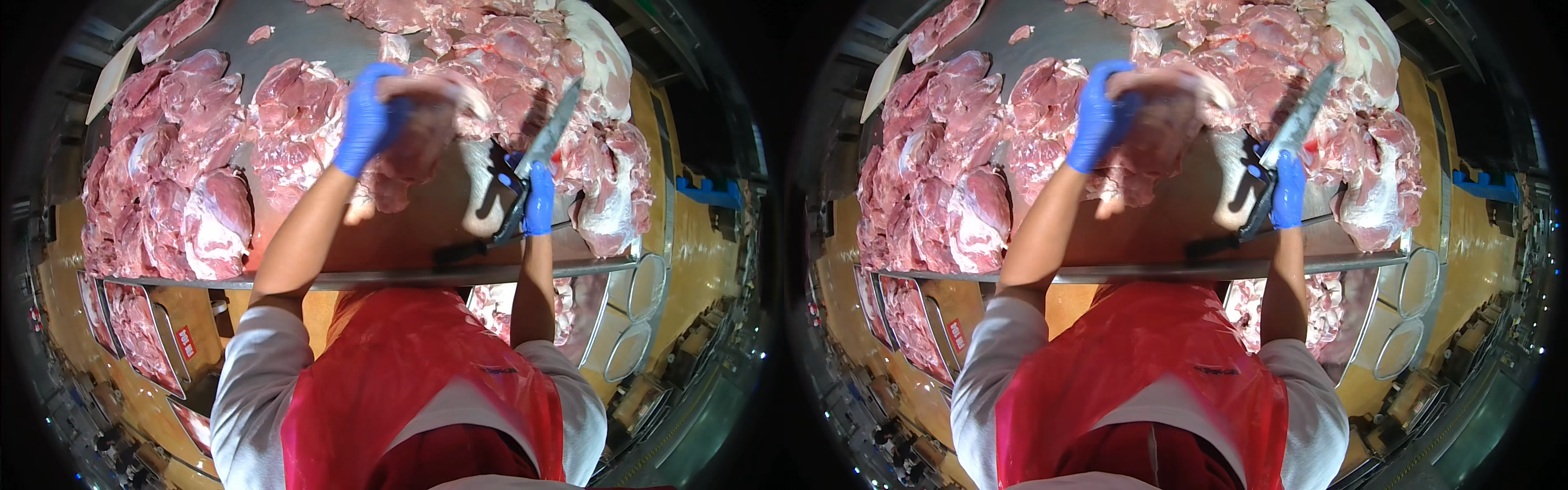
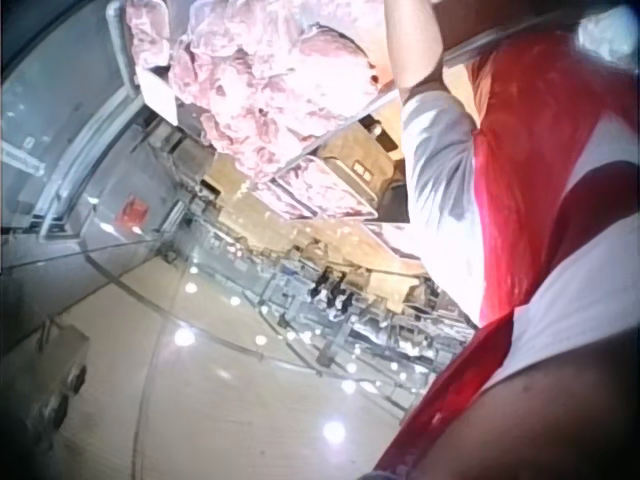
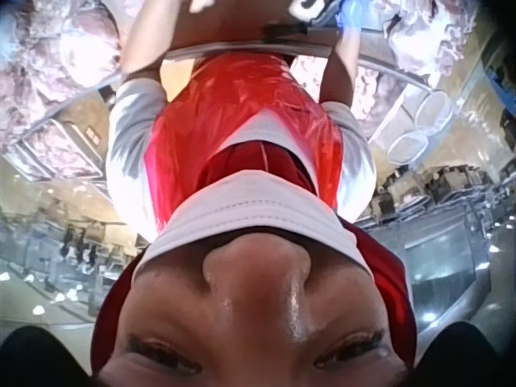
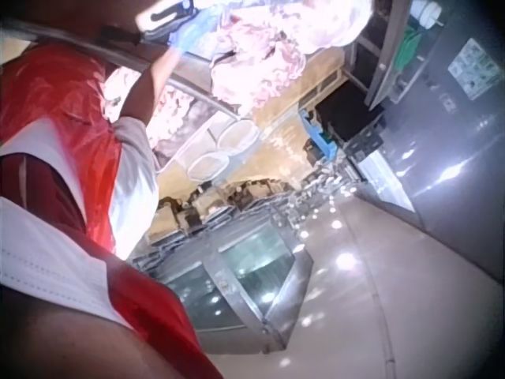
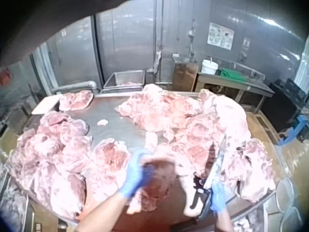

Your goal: The person uses a knife to trim and cut large pieces of raw meat on a stainless steel table. They separate lean meat from fat and place the trimmed portions into metal trays while continuing to process additional cuts.

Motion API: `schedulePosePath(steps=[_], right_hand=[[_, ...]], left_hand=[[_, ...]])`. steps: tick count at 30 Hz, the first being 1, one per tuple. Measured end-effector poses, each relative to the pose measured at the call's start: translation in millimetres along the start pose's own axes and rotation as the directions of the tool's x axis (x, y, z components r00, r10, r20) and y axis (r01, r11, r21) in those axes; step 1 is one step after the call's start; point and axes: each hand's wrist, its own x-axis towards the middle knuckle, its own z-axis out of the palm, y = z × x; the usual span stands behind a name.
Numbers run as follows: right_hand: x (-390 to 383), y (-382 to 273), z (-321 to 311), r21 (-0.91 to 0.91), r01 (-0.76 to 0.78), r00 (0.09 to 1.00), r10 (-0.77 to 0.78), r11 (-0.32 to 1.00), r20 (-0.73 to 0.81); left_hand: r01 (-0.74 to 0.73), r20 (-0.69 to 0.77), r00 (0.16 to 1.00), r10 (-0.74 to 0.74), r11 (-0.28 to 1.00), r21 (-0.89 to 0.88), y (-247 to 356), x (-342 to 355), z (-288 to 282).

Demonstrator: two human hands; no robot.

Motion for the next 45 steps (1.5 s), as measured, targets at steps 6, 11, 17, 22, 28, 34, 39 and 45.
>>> schedulePosePath(steps=[6, 11, 17, 22, 28, 34, 39, 45], right_hand=[[30, 49, 90, -0.304, -0.065, 0.992, 0.095, 0.950, 0.085], [48, 75, 151, -0.371, 0.297, 0.946, -0.217, 0.880, 0.242], [49, 76, 147, -0.292, 0.032, 0.992, 0.004, 0.956, 0.124], [47, 53, 152, -0.262, 0.006, 0.992, 0.028, 0.965, 0.124], [40, 44, 150, -0.625, 0.193, 0.979, -0.189, 0.756, 0.074], [-27, 48, 179, -0.741, 0.208, 0.959, -0.284, 0.638, 0.025], [-65, 32, 218, -0.503, -0.148, 0.987, 0.098, 0.852, -0.123], [-57, 36, 276, -0.552, -0.194, 0.978, 0.201, 0.811, -0.049]], left_hand=[[0.190, -0.035, 0.981, -0.192, 0.898, 0.398, -113, -61, -64], [0.263, -0.081, 0.965, -0.251, 0.900, 0.347, -78, -61, -49], [-0.159, 0.008, 0.983, 0.181, 0.838, 0.522, -66, -70, -19], [-0.077, 0.088, 0.995, 0.044, 0.904, 0.421, -70, -71, -17], [0.000, 0.125, 0.991, -0.038, 0.958, 0.287, -76, -64, -50], [-0.261, 0.351, 0.929, 0.113, 0.874, 0.410, -101, -71, -68], [0.104, 0.325, 0.926, -0.191, 0.958, 0.268, -79, -61, -138], [-0.022, 0.180, 0.983, -0.041, 0.941, 0.338, -75, -26, -193]])
